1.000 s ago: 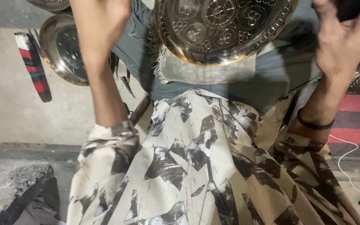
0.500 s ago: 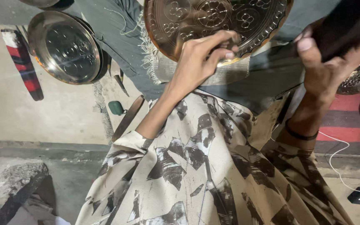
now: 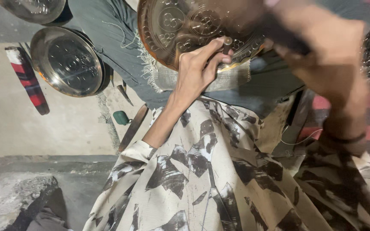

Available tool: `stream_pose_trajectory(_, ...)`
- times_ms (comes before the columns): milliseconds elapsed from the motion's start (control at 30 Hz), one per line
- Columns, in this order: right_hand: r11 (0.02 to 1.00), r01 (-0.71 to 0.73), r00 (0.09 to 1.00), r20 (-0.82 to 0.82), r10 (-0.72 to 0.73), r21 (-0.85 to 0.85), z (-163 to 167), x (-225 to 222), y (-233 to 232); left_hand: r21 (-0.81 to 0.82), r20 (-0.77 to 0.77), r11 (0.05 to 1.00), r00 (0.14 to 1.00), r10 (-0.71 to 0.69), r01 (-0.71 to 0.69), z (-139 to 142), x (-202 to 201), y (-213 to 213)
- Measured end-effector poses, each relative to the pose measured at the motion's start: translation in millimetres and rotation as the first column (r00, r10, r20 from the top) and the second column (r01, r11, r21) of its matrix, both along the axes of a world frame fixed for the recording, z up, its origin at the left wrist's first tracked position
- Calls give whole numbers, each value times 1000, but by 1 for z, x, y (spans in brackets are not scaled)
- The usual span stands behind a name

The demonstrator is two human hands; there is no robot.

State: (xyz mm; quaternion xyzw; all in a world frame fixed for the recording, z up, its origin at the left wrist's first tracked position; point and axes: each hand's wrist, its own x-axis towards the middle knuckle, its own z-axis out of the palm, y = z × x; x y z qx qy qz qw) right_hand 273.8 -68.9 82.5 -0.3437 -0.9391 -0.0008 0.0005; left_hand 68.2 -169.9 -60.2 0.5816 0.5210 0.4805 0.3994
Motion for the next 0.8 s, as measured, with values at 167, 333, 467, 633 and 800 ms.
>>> stream_pose_trajectory(167, 999, -34, 999, 37, 36, -42, -4, 22, -10, 0, -26, 1000, 1000, -15, 15, 1, 0, 2)
stream_pose_trajectory(333, 998, 40, 992, 120, -34, -46, -19, 32, -14, -51, -28, 993, 993, -111, 109, 1, -2, 5)
stream_pose_trajectory(467, 997, 40, 992, 121, -33, -62, -20, 35, -23, -1, -41, 984, 983, -176, 177, 1, -8, 10)
stream_pose_trajectory(633, 959, 157, 910, -342, -233, -235, -41, 43, -49, 44, -44, 952, 952, -302, 304, 2, -12, 19)
stream_pose_trajectory(800, 940, 254, 866, -378, -326, -230, -54, 48, -76, 90, -108, 912, 914, -391, 401, 6, -16, 26)
